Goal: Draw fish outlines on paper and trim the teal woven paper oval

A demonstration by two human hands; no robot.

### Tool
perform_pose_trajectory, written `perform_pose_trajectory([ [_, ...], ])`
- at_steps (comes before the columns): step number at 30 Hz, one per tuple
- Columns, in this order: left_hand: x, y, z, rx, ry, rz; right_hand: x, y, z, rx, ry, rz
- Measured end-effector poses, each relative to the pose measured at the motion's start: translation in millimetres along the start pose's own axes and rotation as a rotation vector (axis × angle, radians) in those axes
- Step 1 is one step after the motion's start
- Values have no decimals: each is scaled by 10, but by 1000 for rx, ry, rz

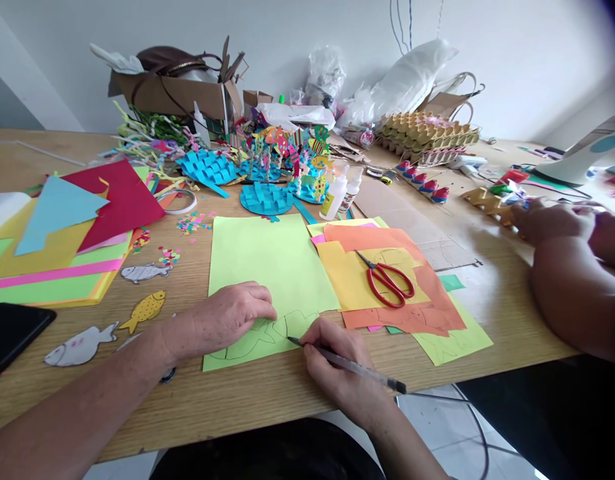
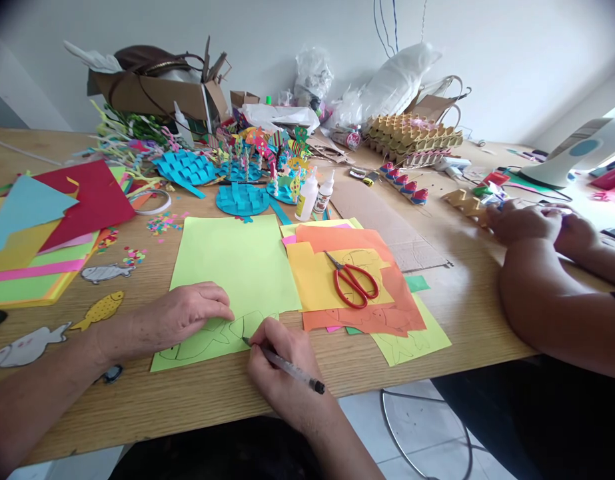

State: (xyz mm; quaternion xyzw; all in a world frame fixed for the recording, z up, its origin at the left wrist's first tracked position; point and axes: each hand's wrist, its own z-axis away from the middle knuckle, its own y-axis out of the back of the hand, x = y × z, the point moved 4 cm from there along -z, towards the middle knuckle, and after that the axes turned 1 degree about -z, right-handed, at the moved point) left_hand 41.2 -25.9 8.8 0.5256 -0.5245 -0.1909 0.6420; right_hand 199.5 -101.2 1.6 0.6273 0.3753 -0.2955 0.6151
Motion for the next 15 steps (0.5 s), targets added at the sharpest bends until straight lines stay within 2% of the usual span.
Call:
perform_pose_trajectory([
  [15,-1,-5,-4,-2,1,-12,-5,-2,-9,5,20,-24],
])
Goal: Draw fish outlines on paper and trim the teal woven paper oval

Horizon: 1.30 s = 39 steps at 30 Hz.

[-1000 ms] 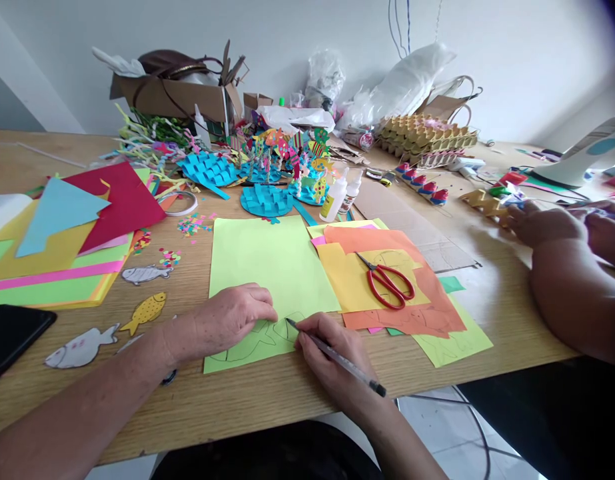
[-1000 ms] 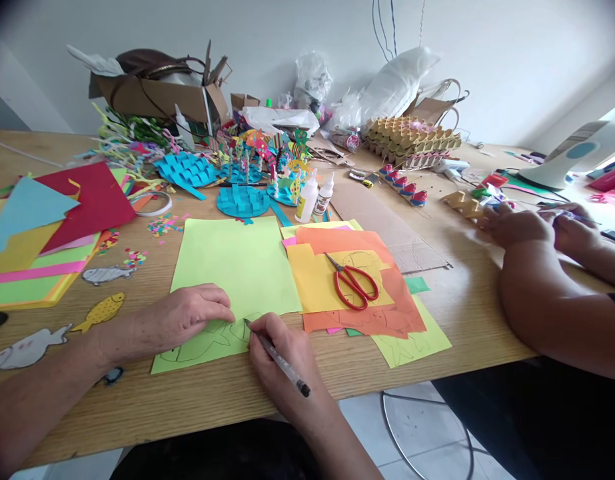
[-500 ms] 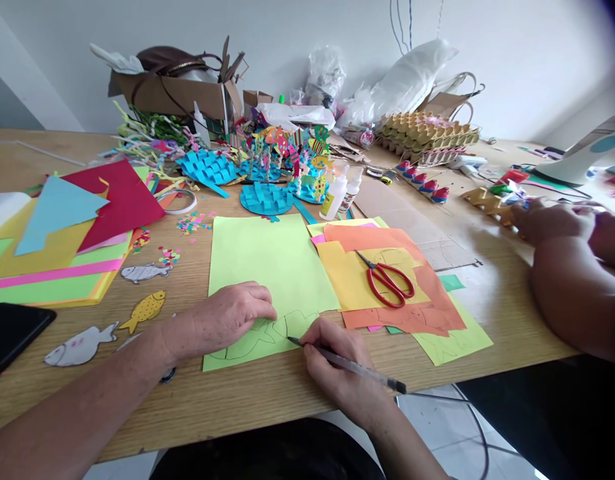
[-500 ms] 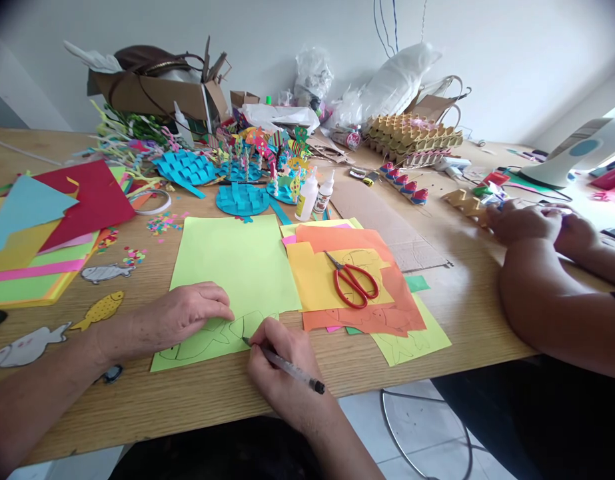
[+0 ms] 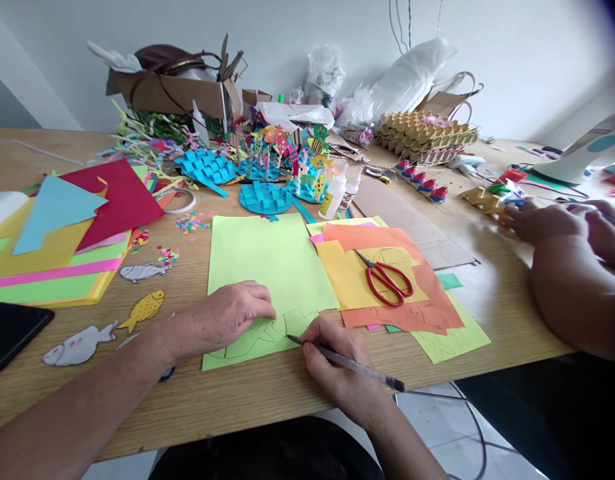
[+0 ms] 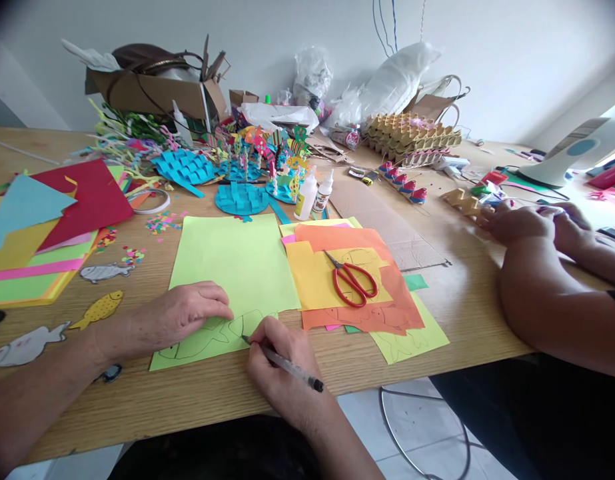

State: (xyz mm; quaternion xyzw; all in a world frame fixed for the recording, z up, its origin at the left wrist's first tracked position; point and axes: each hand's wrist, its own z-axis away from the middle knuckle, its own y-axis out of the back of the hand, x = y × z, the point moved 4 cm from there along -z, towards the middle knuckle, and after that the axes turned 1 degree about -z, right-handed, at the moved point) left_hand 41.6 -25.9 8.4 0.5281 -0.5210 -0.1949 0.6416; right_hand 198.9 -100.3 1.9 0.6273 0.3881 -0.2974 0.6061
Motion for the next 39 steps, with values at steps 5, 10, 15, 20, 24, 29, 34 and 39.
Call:
perform_pose_trajectory([
  [5,7,9,2,0,5,2,12,7,8,-5,-5,-10],
  [10,6,11,6,0,5,4,44,8,39,12,-44,-44],
  [15,15,4,-5,0,5,5,21,-27,51,37,-12,-15],
  [20,20,12,-4,2,7,17,0,-56,17,39,31,27],
  [24,18,32,0,-12,9,35,-3,-58,9,27,42,46],
  [29,31,49,-2,-23,12,26,6,-65,9,22,40,51],
  [34,35,41,11,-10,11,24,-11,-72,-1,21,31,60],
  [39,28,32,15,-15,10,31,-51,-57,-6,28,42,62],
])
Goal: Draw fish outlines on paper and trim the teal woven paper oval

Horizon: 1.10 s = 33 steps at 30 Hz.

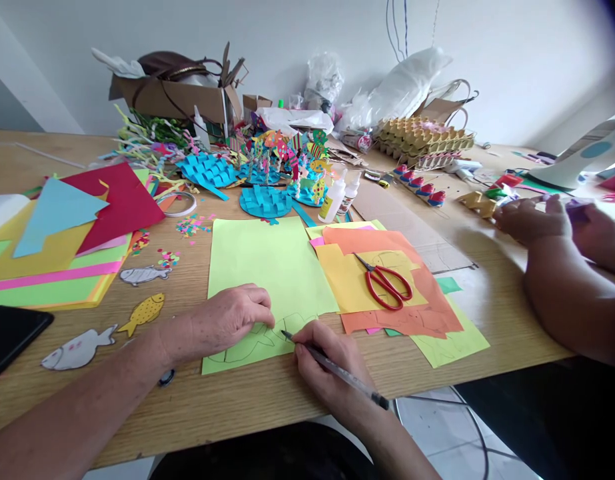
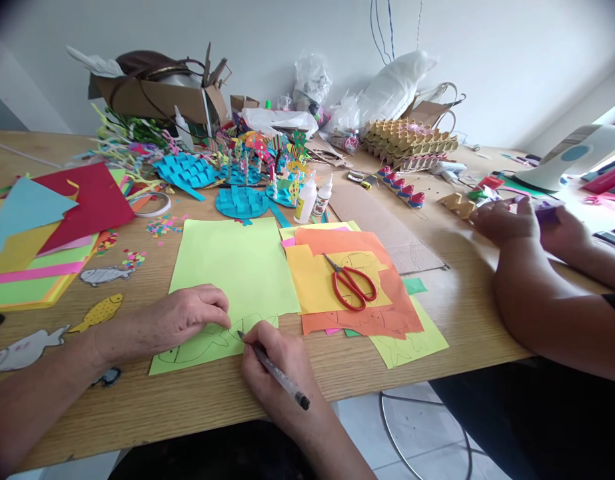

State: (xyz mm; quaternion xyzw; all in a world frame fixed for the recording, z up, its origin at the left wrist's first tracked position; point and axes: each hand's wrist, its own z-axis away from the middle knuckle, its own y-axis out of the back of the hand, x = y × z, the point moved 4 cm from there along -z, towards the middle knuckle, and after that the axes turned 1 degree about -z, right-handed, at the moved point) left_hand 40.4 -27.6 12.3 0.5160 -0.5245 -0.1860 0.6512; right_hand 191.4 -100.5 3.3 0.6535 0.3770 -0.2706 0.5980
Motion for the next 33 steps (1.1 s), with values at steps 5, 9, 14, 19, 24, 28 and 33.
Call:
perform_pose_trajectory([
  [5,-14,-8,5,5,2,11,23,-10,-1,-7,-14,-5],
  [9,-25,-15,2,12,4,21,40,-25,-4,-13,-8,-3],
  [14,-37,-27,0,16,-1,19,26,-23,-5,-6,3,-14],
  [19,-27,-19,4,15,-1,19,24,-10,-8,10,13,-10],
  [24,3,10,-2,-4,15,5,45,-18,-1,6,25,0],
  [28,2,9,-9,3,11,6,53,-23,3,-9,16,-1],
  [33,-10,1,-14,-1,16,5,51,-20,4,-20,-10,-7],
])
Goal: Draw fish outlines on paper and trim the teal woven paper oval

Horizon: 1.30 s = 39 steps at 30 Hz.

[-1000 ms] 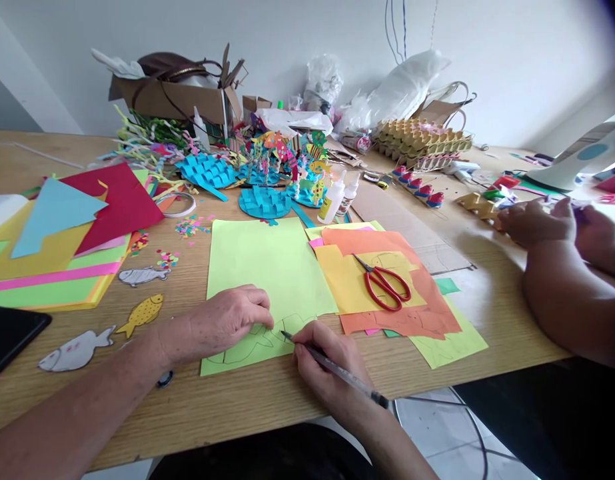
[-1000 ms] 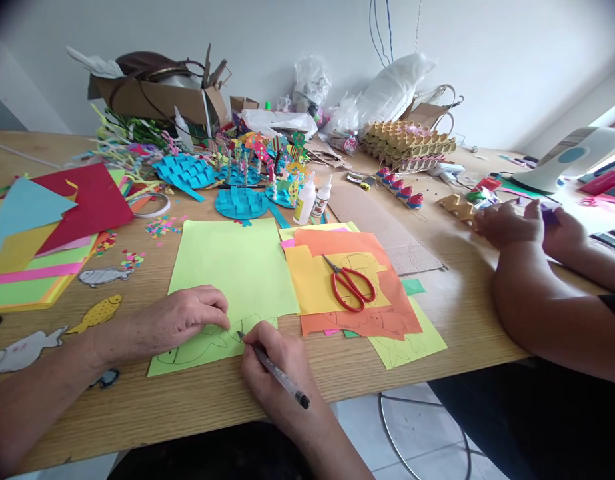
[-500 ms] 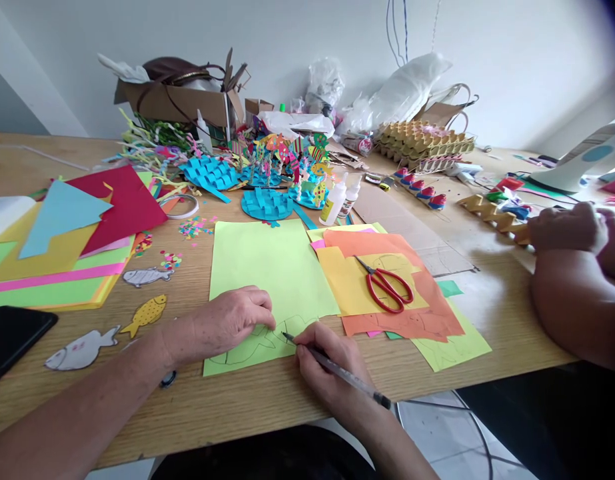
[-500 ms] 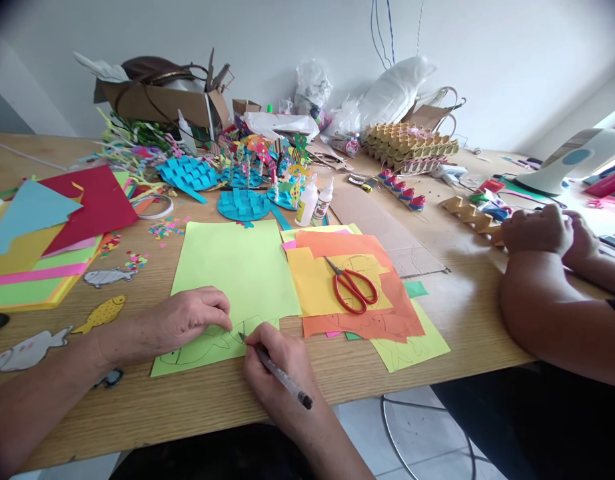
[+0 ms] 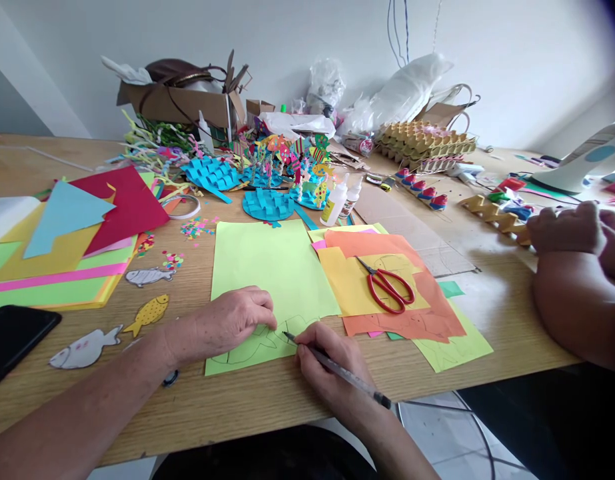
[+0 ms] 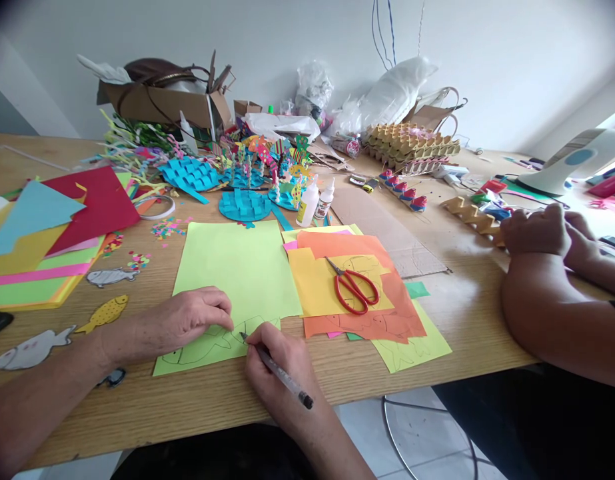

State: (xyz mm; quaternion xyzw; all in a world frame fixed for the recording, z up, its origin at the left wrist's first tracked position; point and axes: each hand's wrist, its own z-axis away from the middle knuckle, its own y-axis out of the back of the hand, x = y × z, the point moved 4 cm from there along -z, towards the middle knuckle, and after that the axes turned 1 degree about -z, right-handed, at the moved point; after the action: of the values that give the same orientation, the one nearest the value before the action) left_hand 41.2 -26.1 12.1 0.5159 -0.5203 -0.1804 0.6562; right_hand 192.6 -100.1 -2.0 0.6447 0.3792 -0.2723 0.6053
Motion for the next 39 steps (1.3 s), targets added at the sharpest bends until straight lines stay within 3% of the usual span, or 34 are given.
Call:
perform_pose_trajectory([
  [39,3,-9,13,7,0,22,33,-15,5,-15,-13,-7],
])
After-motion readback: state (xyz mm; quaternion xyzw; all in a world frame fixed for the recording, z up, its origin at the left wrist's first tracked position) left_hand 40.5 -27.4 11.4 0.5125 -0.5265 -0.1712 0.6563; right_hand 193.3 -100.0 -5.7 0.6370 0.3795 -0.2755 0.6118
